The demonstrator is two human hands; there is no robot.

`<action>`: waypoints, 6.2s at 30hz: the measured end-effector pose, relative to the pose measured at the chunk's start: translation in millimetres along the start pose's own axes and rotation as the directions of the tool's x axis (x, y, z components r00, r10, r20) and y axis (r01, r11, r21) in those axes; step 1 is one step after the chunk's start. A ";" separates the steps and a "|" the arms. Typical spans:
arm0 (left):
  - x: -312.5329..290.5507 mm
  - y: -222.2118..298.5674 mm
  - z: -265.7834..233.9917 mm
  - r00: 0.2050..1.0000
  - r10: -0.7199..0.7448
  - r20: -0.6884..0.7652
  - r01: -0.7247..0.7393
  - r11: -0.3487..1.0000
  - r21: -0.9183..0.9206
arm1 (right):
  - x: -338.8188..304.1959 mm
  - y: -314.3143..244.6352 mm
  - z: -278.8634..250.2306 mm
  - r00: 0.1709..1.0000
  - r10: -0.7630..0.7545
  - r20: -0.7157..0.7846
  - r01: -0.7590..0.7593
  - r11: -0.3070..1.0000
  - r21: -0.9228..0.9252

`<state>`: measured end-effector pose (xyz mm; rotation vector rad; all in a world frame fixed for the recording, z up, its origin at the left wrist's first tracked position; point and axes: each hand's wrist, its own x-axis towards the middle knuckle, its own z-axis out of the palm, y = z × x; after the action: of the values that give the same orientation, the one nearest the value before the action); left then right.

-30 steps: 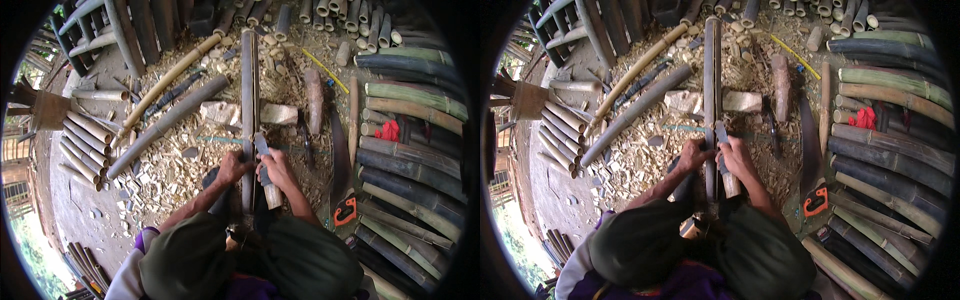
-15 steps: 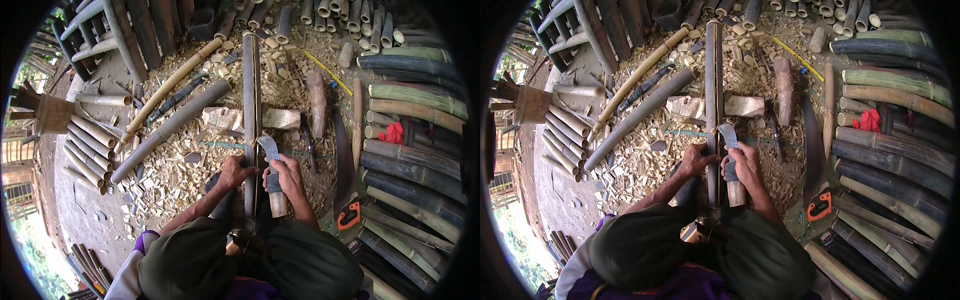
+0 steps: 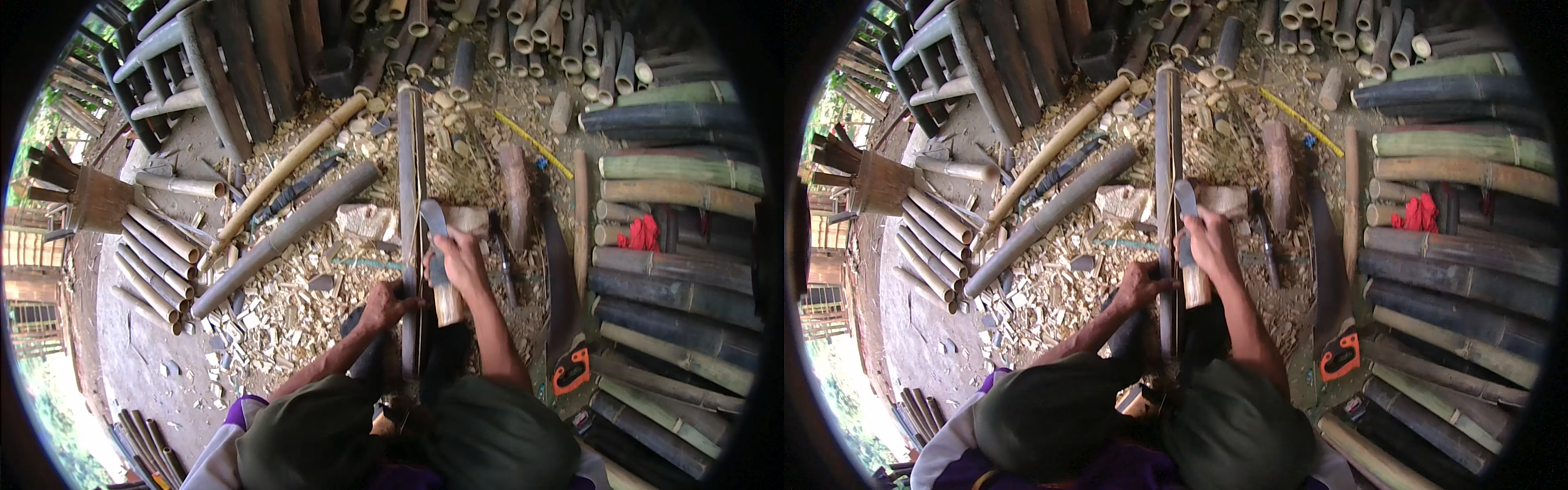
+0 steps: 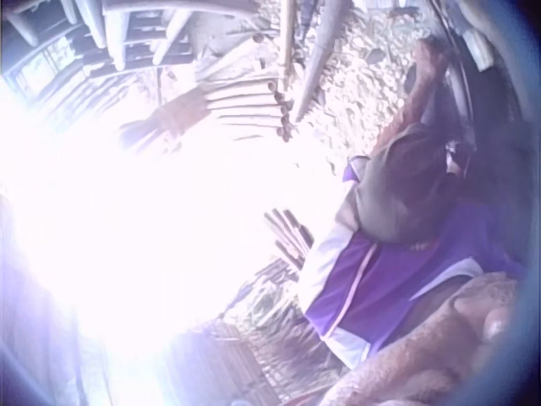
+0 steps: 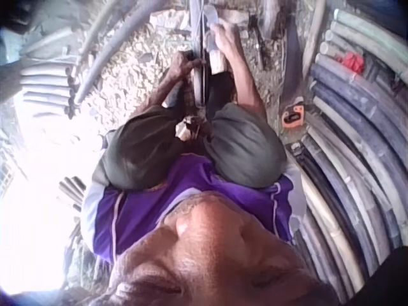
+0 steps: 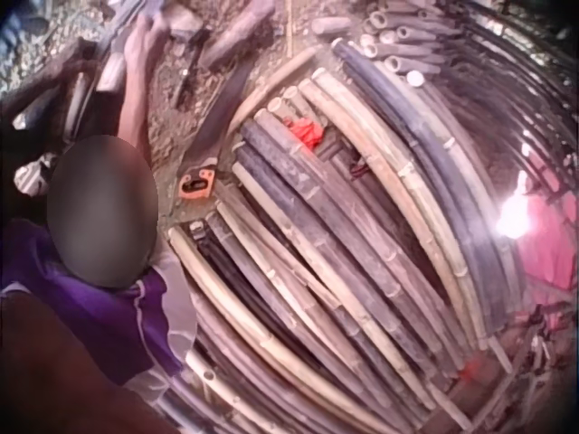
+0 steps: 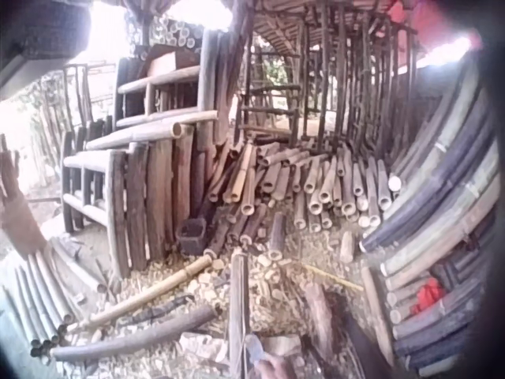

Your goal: The person splits bamboo poles lengthwise using a knife and a wooden mallet. They position the bamboo on a support, strike the knife with the mallet to split the pole, and then set the finished pieces aside.

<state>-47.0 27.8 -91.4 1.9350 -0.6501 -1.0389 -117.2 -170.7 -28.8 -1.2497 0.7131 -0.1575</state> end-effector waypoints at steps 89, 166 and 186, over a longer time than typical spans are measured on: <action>-2.0 28.0 17.6 0.991 -0.077 -0.108 0.084 0.994 0.063 | -130.3 8.2 16.2 0.998 -0.048 0.048 0.067 0.565 -0.822; 22.6 26.7 19.5 0.967 0.030 -0.254 0.028 0.974 0.223 | -71.4 12.2 51.4 0.966 -0.248 -0.066 0.061 0.473 -0.879; 23.5 33.7 17.5 0.968 0.004 -0.252 0.058 0.969 0.239 | -16.7 -21.7 48.7 0.939 -0.318 -0.129 0.053 0.504 -0.862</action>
<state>-51.5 -14.7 -78.3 2.2504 -0.6317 -0.7380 -96.6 -130.5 4.1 -2.3210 0.9364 -0.1643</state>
